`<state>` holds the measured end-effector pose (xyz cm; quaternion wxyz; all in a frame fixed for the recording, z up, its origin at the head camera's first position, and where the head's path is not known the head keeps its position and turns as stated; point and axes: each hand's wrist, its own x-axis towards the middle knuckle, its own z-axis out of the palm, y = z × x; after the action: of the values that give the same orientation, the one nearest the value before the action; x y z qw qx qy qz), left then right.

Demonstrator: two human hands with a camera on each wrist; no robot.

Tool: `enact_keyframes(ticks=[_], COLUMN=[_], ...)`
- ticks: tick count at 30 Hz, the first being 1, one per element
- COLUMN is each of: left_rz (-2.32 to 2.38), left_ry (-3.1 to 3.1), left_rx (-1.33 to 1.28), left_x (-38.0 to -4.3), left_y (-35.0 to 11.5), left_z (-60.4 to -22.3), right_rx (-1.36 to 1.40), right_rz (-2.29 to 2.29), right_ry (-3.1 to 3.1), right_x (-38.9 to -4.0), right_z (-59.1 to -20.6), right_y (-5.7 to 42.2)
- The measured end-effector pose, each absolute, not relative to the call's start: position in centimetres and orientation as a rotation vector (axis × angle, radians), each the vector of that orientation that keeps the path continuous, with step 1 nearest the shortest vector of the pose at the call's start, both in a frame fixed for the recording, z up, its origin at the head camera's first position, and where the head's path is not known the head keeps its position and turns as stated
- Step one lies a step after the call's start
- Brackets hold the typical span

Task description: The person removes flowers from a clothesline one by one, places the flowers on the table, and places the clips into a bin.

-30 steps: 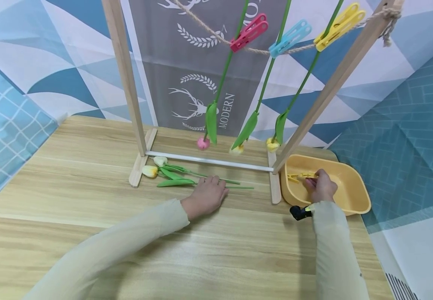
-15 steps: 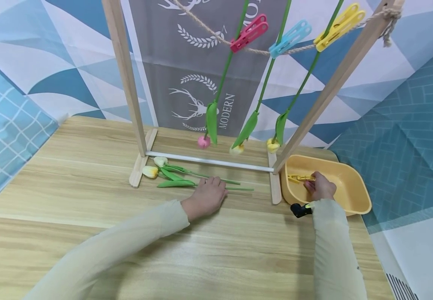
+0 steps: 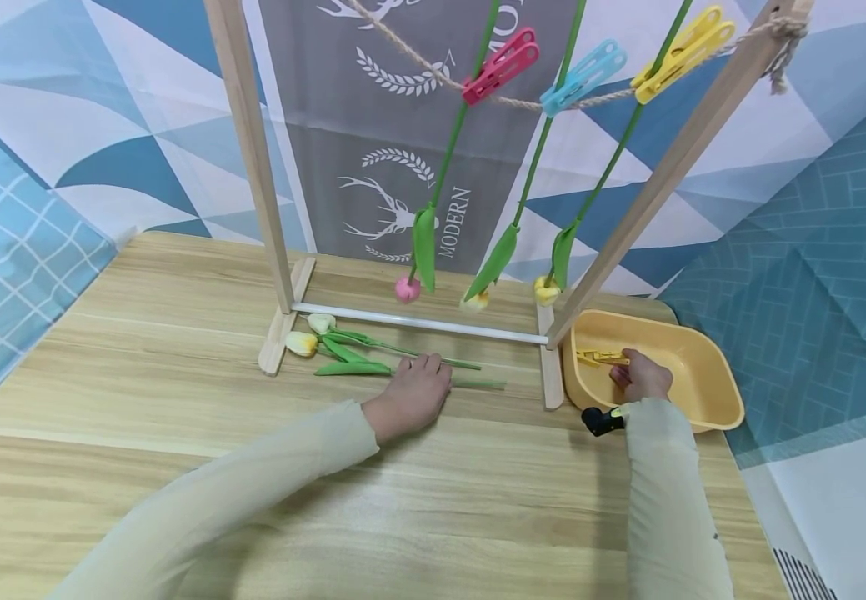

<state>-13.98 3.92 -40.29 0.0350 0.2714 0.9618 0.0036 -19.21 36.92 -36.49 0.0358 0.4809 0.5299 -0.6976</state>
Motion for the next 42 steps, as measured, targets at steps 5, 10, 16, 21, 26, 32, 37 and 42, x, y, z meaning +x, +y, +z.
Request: enact_keyframes(ticks=[5,10,16,21,26,32,37,42], left_rz=[-0.035,-0.040,-0.021,0.007,0.025,0.103,0.248,0.407], left_ry=[2.951,2.947,2.946,2.946,2.933,2.935,2.928,2.945], left_rx=[0.842,0.837,0.833,0.842,0.836,0.819,0.743,0.687], left_x=[-13.8,-13.8,-13.8,-13.8,-14.0,-14.5,-14.9,-15.2], left_y=[3.8,3.8,3.8,3.8,3.5,2.5,1.6,0.5], left_z=[-40.1,-39.9,-39.8,-39.7,-39.4,-38.8,-38.0,-37.4], right_rx=[1.492,1.503,1.507,1.494,1.554,1.630,1.492,1.272], right_rz=[-2.108,-2.086,-2.095,-2.094,-2.128,-2.218,-2.285,-2.370], right_ry=[1.657,1.667,1.631,1.633,1.605,1.613,1.694,1.727], right_x=[-19.0,-18.9,-18.9,-18.8,-18.4,-17.7,-17.2,-16.7], right_z=[-36.5,-36.5,-36.4,-36.2,-35.7,-34.5,-33.5,-32.1], right_y=[37.0,37.2,37.4,37.4,37.4,37.1,36.4,34.9])
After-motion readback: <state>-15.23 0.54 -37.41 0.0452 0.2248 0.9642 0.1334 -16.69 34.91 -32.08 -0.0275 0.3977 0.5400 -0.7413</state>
